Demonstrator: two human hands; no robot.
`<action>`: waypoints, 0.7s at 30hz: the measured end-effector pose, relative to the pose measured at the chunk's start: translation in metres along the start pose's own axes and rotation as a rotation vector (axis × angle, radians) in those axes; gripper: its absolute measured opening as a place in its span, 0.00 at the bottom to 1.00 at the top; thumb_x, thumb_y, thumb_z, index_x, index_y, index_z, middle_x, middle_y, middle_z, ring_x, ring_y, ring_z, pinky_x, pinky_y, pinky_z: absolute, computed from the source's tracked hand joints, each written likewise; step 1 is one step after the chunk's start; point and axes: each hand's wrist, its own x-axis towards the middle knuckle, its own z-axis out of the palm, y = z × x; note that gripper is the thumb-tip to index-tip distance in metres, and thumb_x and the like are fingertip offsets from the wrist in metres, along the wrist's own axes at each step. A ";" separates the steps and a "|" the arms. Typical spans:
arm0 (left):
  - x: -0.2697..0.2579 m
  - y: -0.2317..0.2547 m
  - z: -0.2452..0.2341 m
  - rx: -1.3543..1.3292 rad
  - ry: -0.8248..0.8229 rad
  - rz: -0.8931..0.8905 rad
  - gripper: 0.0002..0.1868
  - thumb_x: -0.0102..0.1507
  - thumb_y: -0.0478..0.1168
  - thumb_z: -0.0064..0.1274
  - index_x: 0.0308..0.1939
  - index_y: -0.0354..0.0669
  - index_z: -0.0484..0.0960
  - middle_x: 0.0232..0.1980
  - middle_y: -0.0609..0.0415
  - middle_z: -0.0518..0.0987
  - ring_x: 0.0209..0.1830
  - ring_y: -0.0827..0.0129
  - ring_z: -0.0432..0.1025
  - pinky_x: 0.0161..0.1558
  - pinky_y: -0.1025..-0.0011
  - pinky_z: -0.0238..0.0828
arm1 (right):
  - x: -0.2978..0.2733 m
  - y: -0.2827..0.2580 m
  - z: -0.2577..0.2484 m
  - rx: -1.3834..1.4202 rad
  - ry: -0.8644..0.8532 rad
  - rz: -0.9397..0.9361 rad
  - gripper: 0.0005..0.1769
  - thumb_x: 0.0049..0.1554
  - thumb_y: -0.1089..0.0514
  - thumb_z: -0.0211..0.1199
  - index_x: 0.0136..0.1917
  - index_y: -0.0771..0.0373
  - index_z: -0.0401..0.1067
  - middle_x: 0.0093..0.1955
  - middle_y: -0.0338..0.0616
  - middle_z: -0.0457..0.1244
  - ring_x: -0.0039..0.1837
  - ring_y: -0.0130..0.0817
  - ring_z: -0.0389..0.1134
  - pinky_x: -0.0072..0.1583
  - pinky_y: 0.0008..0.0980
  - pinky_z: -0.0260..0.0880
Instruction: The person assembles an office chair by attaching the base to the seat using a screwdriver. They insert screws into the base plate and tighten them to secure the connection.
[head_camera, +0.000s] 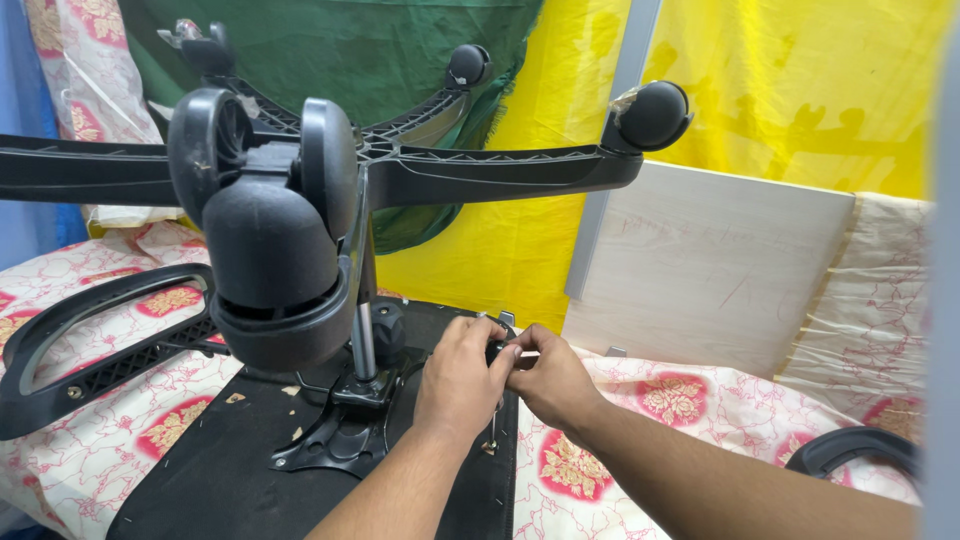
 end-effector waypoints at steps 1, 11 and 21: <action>0.003 -0.003 0.001 0.024 0.044 0.063 0.14 0.60 0.47 0.59 0.45 0.45 0.84 0.49 0.51 0.79 0.48 0.55 0.77 0.50 0.58 0.73 | 0.003 0.000 0.000 -0.014 0.010 0.005 0.18 0.53 0.62 0.68 0.55 0.66 0.69 0.57 0.46 0.69 0.50 0.31 0.71 0.52 0.29 0.71; 0.020 -0.017 0.005 0.102 0.016 0.163 0.10 0.58 0.42 0.57 0.42 0.48 0.88 0.46 0.53 0.85 0.54 0.57 0.74 0.58 0.60 0.69 | 0.014 0.023 0.006 0.367 -0.117 -0.100 0.22 0.58 0.61 0.60 0.66 0.65 0.72 0.59 0.45 0.71 0.58 0.26 0.70 0.60 0.24 0.70; 0.027 -0.002 0.002 0.147 0.003 0.040 0.22 0.54 0.51 0.67 0.48 0.47 0.85 0.50 0.48 0.81 0.51 0.57 0.75 0.51 0.59 0.71 | 0.014 0.015 0.001 0.066 -0.007 -0.007 0.21 0.53 0.59 0.68 0.59 0.64 0.70 0.52 0.46 0.69 0.52 0.29 0.71 0.55 0.28 0.71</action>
